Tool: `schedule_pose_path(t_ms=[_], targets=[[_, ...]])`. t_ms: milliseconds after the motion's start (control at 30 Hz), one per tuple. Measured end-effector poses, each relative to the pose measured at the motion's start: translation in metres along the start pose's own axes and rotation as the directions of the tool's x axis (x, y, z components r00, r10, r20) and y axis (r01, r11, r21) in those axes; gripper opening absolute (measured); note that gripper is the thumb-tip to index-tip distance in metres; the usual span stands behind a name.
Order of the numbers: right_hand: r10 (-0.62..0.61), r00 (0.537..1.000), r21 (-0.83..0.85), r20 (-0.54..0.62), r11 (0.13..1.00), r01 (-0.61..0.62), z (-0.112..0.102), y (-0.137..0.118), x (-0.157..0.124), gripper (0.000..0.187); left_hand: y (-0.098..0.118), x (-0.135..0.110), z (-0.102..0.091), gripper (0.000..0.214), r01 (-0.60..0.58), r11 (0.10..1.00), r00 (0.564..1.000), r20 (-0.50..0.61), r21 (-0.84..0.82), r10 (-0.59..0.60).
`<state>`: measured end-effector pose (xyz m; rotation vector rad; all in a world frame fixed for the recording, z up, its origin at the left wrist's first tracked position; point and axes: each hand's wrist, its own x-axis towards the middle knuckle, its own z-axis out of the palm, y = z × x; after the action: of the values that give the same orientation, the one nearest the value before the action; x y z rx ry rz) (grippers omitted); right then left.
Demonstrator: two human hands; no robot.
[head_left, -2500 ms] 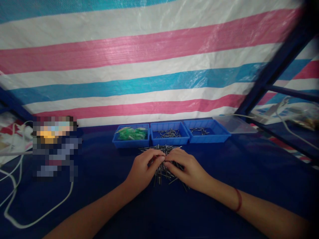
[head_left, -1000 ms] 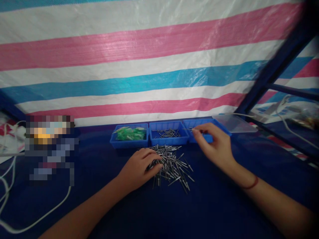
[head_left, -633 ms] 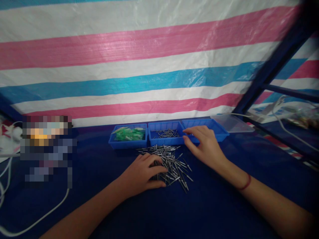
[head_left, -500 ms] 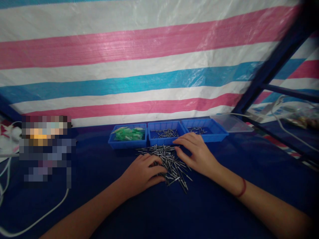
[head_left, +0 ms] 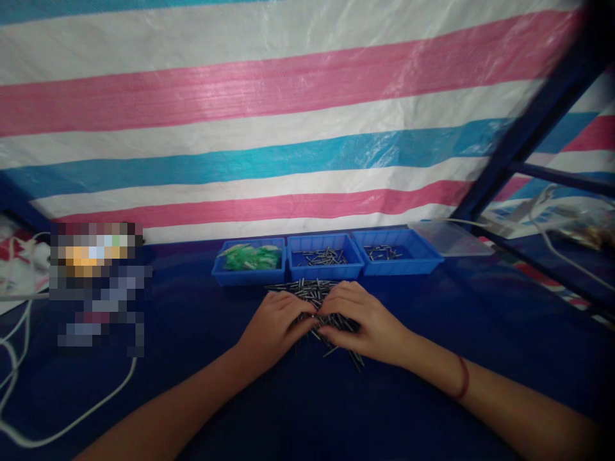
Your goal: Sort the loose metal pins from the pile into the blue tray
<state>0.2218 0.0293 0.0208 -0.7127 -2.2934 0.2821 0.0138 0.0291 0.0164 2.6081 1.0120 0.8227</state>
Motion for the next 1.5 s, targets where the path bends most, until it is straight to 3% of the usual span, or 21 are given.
schedule_pose_path(t_ms=[167,367,633,1067,1233,1400,1500], targets=[[0.048,0.995,0.137,-0.09,0.99,-0.035,0.005,-0.002,-0.002,0.006,0.001,0.0,0.0,0.011,-0.016,0.999,0.999,-0.031,-0.033,0.015],[0.129,0.986,0.253,-0.103,0.962,-0.1,0.004,-0.005,-0.001,0.007,0.001,0.0,0.0,0.012,-0.035,0.998,0.999,0.006,-0.061,0.035],[0.145,0.982,0.259,-0.12,0.96,-0.11,0.006,-0.002,-0.003,0.005,0.001,0.0,0.001,0.012,-0.041,0.996,0.998,0.043,-0.079,0.045],[0.147,0.982,0.256,-0.115,0.96,-0.114,0.007,-0.002,-0.002,0.008,-0.004,0.0,0.002,0.009,0.061,0.996,0.997,-0.05,-0.061,-0.064],[0.165,0.978,0.188,-0.125,0.972,-0.14,0.007,-0.002,-0.001,0.009,-0.004,-0.001,0.001,0.008,0.085,0.994,0.992,-0.086,-0.064,-0.091],[0.101,0.992,-0.044,-0.069,0.994,-0.105,0.007,0.003,-0.002,0.008,-0.002,-0.001,0.0,0.008,0.067,0.995,0.993,-0.091,-0.079,-0.075],[0.069,0.995,-0.146,-0.078,0.986,-0.08,-0.002,0.01,-0.002,0.009,-0.001,-0.002,-0.001,0.023,0.059,0.995,0.993,-0.097,-0.083,-0.067]])
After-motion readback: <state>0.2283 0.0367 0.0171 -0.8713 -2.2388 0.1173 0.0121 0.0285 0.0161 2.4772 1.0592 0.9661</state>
